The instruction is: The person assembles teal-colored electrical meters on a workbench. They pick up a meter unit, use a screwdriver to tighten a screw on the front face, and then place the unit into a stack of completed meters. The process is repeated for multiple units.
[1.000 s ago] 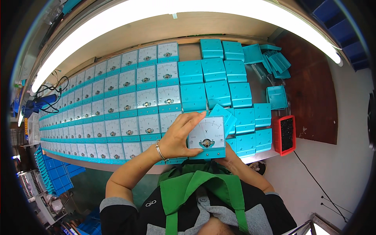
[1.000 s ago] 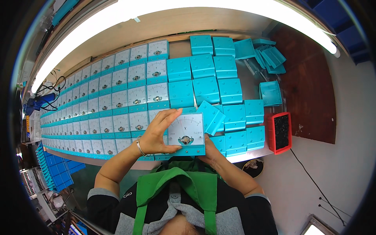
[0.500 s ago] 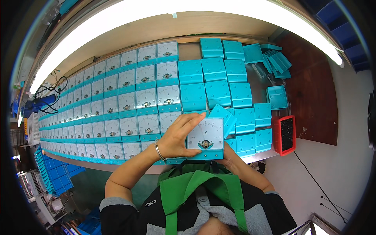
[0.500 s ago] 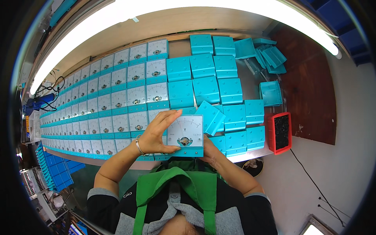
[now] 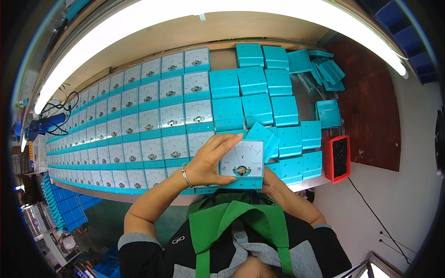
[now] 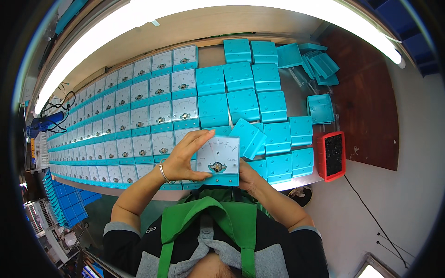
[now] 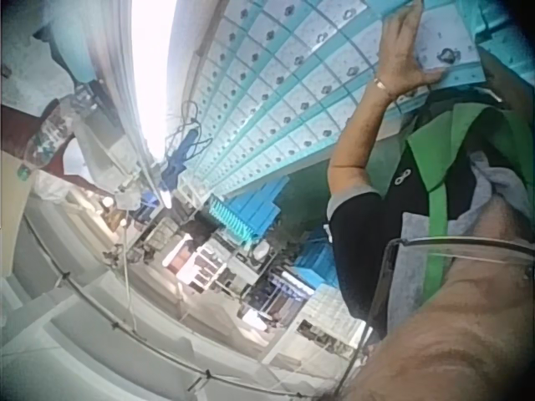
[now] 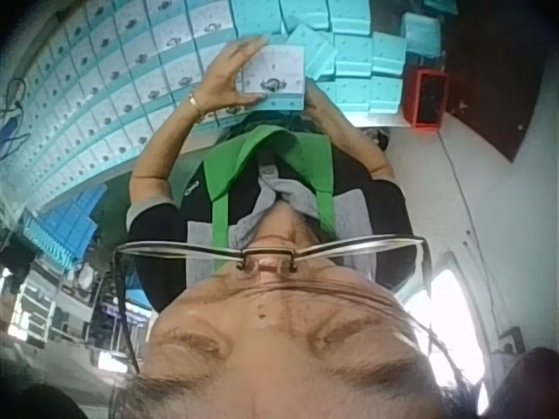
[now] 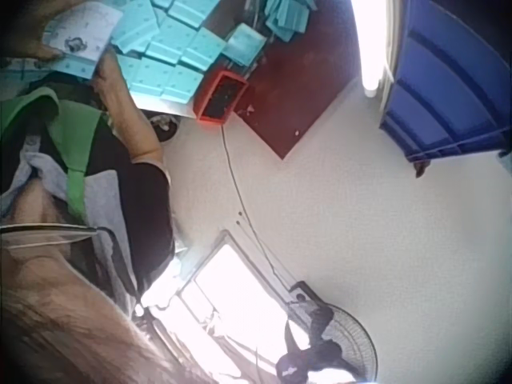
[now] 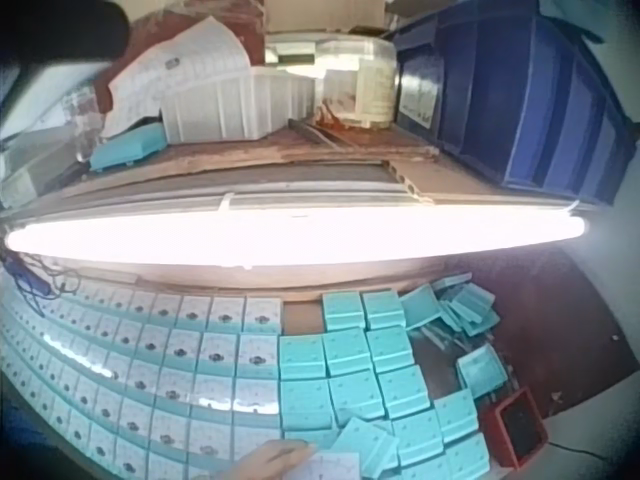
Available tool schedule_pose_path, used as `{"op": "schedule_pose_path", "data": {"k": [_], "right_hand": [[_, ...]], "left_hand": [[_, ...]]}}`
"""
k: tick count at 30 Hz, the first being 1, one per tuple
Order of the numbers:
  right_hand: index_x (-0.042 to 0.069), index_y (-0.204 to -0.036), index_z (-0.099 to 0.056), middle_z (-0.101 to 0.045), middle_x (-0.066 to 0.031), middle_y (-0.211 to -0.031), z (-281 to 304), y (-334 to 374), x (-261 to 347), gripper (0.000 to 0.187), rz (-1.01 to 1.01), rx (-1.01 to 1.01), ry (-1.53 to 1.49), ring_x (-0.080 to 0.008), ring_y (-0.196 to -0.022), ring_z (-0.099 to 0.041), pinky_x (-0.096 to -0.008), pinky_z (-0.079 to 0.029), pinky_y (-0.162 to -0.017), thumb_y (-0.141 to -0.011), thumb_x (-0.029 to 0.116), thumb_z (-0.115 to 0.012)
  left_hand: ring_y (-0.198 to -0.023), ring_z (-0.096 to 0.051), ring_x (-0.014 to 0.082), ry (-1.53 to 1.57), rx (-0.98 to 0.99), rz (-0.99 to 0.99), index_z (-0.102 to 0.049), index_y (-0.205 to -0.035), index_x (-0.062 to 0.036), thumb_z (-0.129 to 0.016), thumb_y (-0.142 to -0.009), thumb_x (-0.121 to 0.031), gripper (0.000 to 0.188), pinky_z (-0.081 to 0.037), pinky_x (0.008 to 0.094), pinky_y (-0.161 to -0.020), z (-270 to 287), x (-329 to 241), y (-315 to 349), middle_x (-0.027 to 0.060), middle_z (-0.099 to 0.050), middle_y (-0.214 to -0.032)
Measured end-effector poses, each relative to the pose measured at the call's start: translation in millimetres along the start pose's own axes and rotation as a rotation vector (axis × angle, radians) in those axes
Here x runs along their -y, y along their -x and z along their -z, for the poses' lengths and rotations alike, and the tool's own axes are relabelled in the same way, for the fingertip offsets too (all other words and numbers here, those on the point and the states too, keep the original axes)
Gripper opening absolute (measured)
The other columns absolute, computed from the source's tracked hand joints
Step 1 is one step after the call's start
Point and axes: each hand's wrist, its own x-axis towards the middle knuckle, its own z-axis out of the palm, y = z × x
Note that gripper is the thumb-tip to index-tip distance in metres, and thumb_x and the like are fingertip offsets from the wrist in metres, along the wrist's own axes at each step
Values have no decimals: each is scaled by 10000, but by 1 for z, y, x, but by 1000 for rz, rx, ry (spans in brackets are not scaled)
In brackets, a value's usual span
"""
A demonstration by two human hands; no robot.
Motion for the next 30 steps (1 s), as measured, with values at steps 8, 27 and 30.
{"op": "schedule_pose_path", "data": {"k": [8, 27, 30], "right_hand": [[3, -1307, -439, -570, -146, -1229, -2, 1, 1, 551, -21, 7, -18, -231, -1063, -612, -383, -547, -878, -855, 216, -671], [19, -1318, -436, -562, -143, -1245, -3, -1, 4, 512, -89, 18, -48, -231, -1063, -613, -392, -544, -884, -890, 223, -627], [21, -1308, -443, -567, -140, -1234, -4, -1, 2, 516, -76, 31, -55, -226, -1057, -615, -388, -545, -883, -876, 218, -645]], "left_hand": [[-1211, -450, 353, 13, 3, 2, -366, -1419, -69, -843, -567, -271, 997, -383, 433, -1015, -1, 3, 2, 191, -462, -1316], [-1211, -450, 353, 14, 11, 22, -357, -1425, -76, -841, -564, -276, 1007, -384, 431, -1018, 0, 8, 4, 193, -459, -1316], [-1212, -450, 354, 11, 11, 25, -358, -1424, -75, -841, -566, -279, 1005, -383, 432, -1019, 1, 8, 4, 194, -459, -1317]]}}
